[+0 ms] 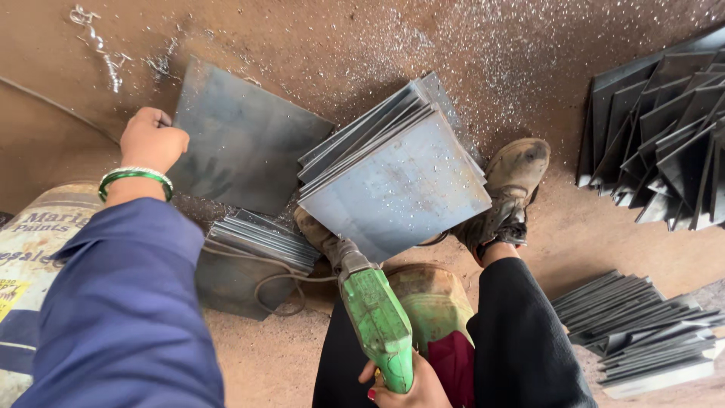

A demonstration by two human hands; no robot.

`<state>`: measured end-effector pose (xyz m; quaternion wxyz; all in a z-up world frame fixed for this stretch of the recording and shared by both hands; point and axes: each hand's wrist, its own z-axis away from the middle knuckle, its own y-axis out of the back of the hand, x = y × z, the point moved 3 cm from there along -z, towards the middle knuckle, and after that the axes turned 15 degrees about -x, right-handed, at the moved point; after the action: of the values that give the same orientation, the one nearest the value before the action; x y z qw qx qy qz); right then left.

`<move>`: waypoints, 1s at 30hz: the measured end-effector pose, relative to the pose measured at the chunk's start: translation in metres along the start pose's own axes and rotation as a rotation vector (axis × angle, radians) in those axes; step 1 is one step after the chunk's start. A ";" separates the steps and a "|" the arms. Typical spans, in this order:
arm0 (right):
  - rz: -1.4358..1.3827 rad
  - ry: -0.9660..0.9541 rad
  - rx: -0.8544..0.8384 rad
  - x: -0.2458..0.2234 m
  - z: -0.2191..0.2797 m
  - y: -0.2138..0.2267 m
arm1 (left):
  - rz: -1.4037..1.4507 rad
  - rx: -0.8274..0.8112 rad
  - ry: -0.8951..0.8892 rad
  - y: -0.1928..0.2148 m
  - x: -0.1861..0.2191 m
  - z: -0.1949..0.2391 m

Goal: The person uses a handheld power drill to create holes in a stack of square metal plates, picking them up individually and moving them to a new pile.

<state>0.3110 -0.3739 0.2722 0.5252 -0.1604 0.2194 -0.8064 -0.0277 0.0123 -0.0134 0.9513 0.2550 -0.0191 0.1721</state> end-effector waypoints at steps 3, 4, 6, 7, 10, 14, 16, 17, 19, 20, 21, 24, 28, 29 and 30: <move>-0.011 0.075 -0.050 0.004 0.002 -0.005 | -0.065 -0.085 -0.053 0.004 -0.006 0.012; -0.006 0.069 -0.058 0.004 0.004 -0.007 | -0.112 -0.106 -0.093 0.007 -0.005 0.016; 0.019 0.065 -0.076 0.001 0.004 -0.006 | -0.176 -0.138 -0.182 0.012 0.002 0.025; 0.019 0.055 -0.069 -0.001 0.001 -0.006 | -0.208 -0.151 -0.235 0.015 0.009 0.027; 0.002 0.065 -0.064 -0.005 -0.002 -0.003 | -0.187 -0.214 -0.096 0.022 0.020 0.042; -0.033 0.071 -0.048 0.001 0.007 0.000 | -0.272 -0.105 -0.194 0.028 0.032 0.095; 0.007 0.083 -0.049 0.000 0.004 -0.002 | -0.229 -0.077 -0.180 0.028 0.031 0.117; 0.048 0.106 -0.061 -0.001 0.006 -0.001 | -0.213 -0.065 -0.196 0.025 0.029 0.126; 0.071 0.130 -0.073 -0.004 0.010 0.000 | -0.181 -0.036 -0.239 0.021 0.029 0.139; 0.053 0.132 -0.072 -0.005 0.010 0.000 | -0.170 -0.035 -0.244 0.021 0.032 0.141; 0.037 0.134 -0.071 -0.007 0.010 0.003 | -0.160 -0.034 -0.249 0.025 0.036 0.144; -0.001 0.095 -0.061 -0.003 0.015 0.003 | -0.185 -0.023 -0.298 0.048 0.060 0.173; 0.019 0.148 -0.046 0.000 0.020 0.017 | -0.411 0.143 -0.264 0.071 0.113 0.223; 0.021 0.212 -0.056 0.000 0.017 0.013 | -0.461 0.204 -0.279 0.073 0.123 0.232; 0.021 0.275 -0.065 -0.001 0.018 0.008 | -0.511 0.264 -0.295 0.069 0.131 0.238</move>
<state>0.3262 -0.3796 0.2828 0.4930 -0.0629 0.3168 -0.8078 0.0846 -0.0067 0.2429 0.9095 0.3947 -0.0695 -0.1102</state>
